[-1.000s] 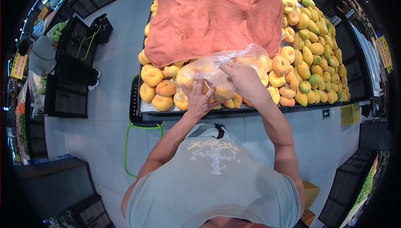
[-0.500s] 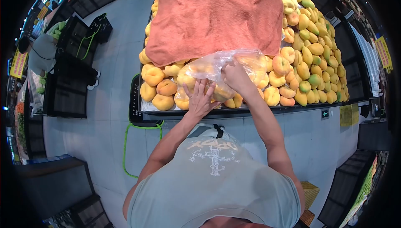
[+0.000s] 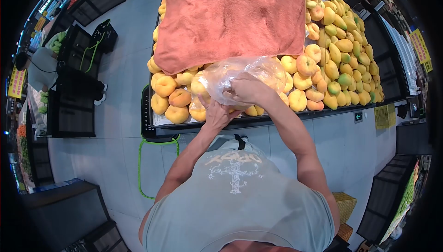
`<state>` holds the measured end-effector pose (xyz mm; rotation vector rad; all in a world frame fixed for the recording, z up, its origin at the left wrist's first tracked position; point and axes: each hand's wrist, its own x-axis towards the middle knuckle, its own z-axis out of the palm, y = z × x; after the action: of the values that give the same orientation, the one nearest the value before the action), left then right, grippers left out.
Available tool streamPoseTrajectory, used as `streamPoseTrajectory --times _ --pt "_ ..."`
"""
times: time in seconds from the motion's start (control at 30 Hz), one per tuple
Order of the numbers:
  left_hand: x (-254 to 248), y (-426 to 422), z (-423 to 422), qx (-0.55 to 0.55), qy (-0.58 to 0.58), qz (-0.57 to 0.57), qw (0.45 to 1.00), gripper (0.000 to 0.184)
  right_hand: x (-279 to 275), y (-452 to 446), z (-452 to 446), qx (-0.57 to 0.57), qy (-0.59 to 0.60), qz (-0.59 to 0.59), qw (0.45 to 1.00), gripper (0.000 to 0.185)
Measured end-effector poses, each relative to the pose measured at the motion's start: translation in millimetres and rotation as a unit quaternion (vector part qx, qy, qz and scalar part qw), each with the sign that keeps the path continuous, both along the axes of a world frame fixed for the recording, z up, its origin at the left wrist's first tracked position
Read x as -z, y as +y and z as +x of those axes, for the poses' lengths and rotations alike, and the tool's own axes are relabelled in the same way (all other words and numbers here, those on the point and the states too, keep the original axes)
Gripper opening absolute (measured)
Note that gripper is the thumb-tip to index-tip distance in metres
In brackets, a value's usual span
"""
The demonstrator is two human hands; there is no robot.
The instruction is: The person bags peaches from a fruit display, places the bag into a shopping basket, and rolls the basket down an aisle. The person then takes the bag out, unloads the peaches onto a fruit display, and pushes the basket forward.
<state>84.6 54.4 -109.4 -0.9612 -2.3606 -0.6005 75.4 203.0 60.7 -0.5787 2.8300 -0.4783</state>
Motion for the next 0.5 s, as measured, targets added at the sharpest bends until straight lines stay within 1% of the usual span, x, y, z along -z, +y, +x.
streamPoseTrajectory --times 0.07,0.1,0.13,0.17,0.2,0.23,0.27,0.3,0.37,0.5 --pt "-2.5 2.1 1.1 -0.001 -0.019 0.016 1.000 0.089 20.7 5.0 -1.4 0.026 0.108 -0.028 0.993 0.029" --pt "-2.3 2.3 1.4 0.000 -0.019 0.016 1.000 0.089 28.1 7.4 -3.8 0.028 0.108 -0.027 0.993 0.029" --pt "-2.0 1.8 1.5 0.004 0.002 0.017 1.000 0.092 34.9 10.5 -8.6 -0.021 0.162 0.066 0.984 0.027" --pt "-1.7 1.2 1.2 0.007 0.022 0.018 1.000 0.094 43.2 13.7 -14.2 -0.069 0.213 0.157 0.962 0.027" --pt "1.1 0.7 -0.2 0.008 0.022 0.018 1.000 0.094 58.0 15.9 -23.6 -0.068 0.212 0.158 0.962 0.027" --pt "6.0 0.1 -2.3 0.007 0.013 0.038 0.999 0.091 70.9 16.5 -31.4 -0.050 0.346 0.041 0.936 0.028" --pt "8.5 -1.5 -3.5 0.008 0.003 0.055 0.998 0.087 83.6 17.1 -39.4 -0.042 0.471 -0.072 0.878 0.034" --pt "5.2 -2.5 -4.2 0.012 0.002 0.055 0.998 0.087 84.7 12.8 -42.4 -0.039 0.487 -0.117 0.864 0.034" --pt "-1.1 -3.5 -5.1 0.015 0.004 0.058 0.998 0.099 86.5 8.1 -48.0 -0.035 0.439 -0.116 0.890 0.034" --pt "0.3 -4.1 -5.2 0.013 -0.019 0.058 0.998 0.099 80.9 -1.5 -46.8 -0.029 0.337 -0.084 0.937 0.035"
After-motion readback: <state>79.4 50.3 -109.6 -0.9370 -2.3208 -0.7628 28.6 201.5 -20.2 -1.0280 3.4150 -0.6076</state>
